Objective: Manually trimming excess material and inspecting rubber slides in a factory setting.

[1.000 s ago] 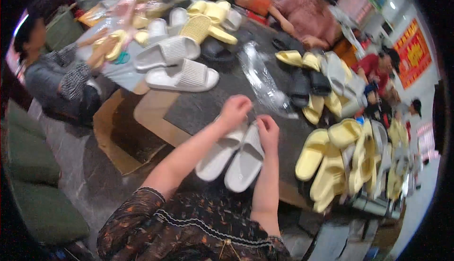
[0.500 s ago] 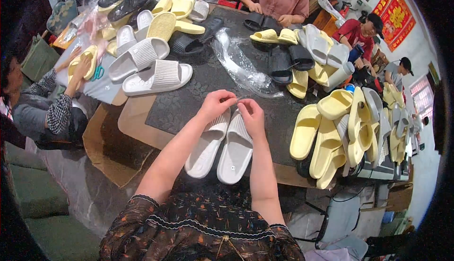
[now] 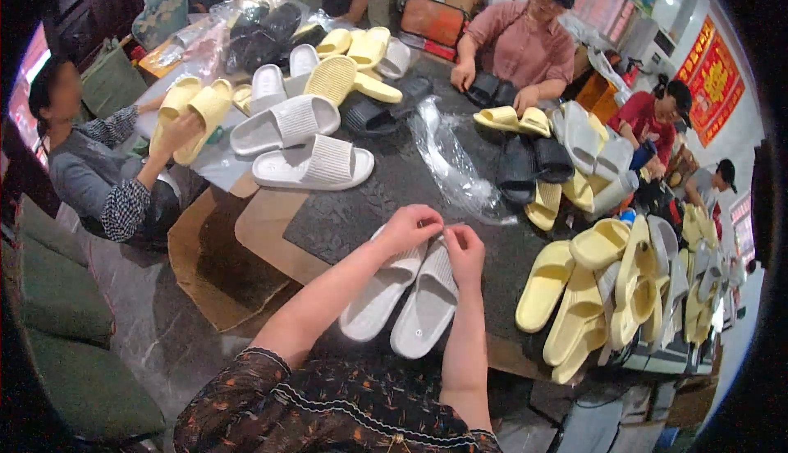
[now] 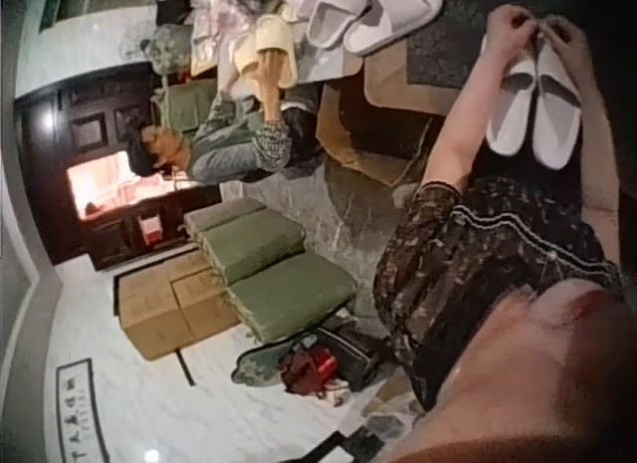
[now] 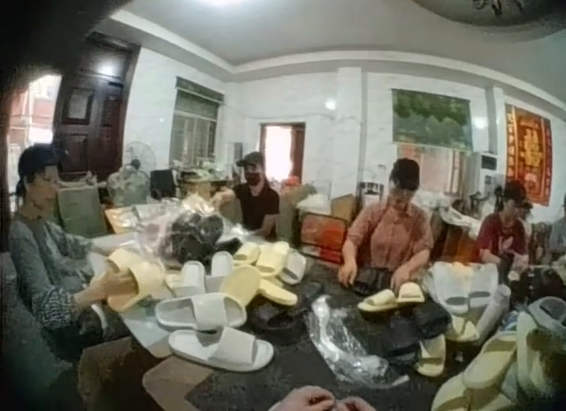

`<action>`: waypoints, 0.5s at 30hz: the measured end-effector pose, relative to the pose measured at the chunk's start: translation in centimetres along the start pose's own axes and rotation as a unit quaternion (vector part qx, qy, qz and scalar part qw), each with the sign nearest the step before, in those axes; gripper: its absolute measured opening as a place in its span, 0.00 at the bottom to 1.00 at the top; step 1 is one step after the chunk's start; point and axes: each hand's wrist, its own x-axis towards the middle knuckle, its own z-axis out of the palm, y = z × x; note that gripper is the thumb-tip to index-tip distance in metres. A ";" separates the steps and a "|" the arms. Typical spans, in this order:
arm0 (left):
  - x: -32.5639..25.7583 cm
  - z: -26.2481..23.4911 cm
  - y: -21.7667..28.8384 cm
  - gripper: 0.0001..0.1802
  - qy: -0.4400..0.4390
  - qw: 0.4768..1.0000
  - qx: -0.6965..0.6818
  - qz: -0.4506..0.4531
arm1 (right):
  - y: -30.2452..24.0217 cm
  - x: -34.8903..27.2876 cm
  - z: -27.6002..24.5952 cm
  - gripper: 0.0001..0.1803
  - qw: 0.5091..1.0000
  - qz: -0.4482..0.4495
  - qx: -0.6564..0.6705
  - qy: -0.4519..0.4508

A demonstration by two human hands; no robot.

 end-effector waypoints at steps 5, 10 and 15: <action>-0.2 0.0 -0.3 0.09 0.012 1.000 0.010 -0.007 | -0.5 -0.2 0.2 0.06 0.999 0.038 -0.014 0.030; -0.1 0.0 -0.6 0.09 0.033 0.998 0.043 0.037 | -0.9 0.1 0.4 0.06 1.000 0.024 -0.001 0.012; -0.2 0.3 0.1 0.09 0.034 0.996 0.058 0.057 | 0.5 0.1 -0.1 0.06 0.999 0.037 0.015 -0.024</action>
